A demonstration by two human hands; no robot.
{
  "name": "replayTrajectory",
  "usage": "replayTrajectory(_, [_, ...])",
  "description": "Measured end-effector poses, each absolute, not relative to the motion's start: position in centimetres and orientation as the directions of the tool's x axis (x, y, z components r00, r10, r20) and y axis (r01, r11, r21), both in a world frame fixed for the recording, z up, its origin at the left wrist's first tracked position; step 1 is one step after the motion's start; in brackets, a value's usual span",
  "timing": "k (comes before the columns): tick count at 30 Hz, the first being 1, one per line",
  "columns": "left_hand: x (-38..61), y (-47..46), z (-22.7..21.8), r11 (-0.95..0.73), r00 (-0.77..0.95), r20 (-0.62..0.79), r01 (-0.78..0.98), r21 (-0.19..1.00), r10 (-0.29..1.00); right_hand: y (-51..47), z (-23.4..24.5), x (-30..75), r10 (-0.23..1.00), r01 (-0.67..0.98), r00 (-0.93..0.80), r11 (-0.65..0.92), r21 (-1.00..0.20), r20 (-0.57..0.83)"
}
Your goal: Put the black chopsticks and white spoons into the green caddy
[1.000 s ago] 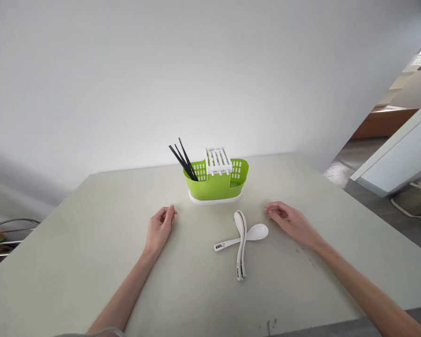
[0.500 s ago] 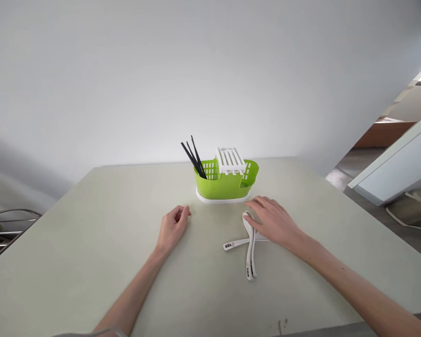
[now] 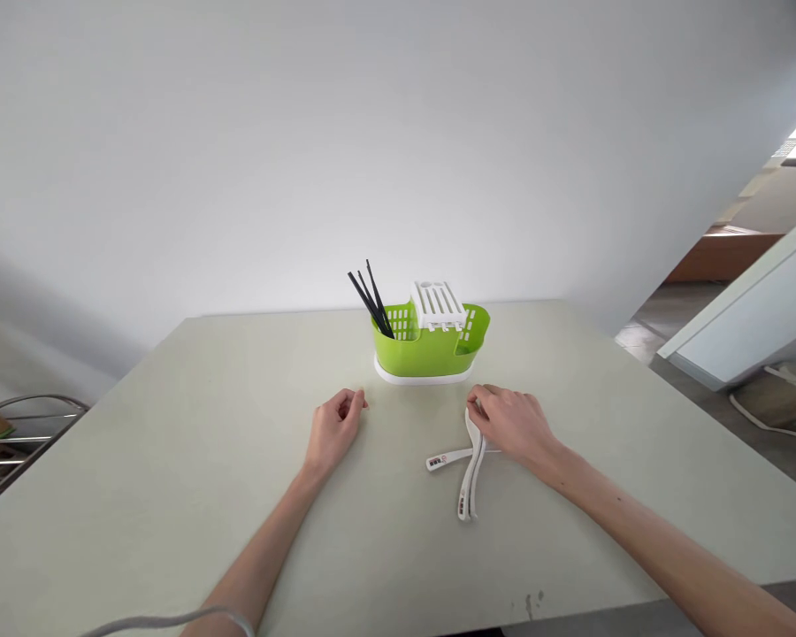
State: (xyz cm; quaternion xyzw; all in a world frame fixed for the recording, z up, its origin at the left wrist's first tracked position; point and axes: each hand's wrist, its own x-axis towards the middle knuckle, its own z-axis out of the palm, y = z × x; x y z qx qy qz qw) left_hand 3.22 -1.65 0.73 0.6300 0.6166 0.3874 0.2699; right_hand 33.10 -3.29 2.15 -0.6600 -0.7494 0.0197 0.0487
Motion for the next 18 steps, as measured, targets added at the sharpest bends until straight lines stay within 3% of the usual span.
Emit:
replayTrajectory(6, [3.15, -1.63, 0.59, -0.113, -0.052, 0.174, 0.57, 0.814, 0.983, -3.44, 2.57, 33.26, 0.995, 0.989, -0.096, 0.1, -0.107, 0.04])
replayTrajectory(13, [3.39, -1.68, 0.69, -0.123, -0.045, 0.179, 0.565, 0.816, 0.983, -3.48, 2.64, 32.99, 0.994, 0.996, -0.069, 0.065, -0.053, -0.087])
replayTrajectory(18, [3.59, -1.77, 0.75, -0.137, -0.039, 0.192, 0.563, 0.815, 0.981, -3.48, 2.75, 32.7, 0.996, 0.997, -0.068, 0.066, -0.041, -0.061])
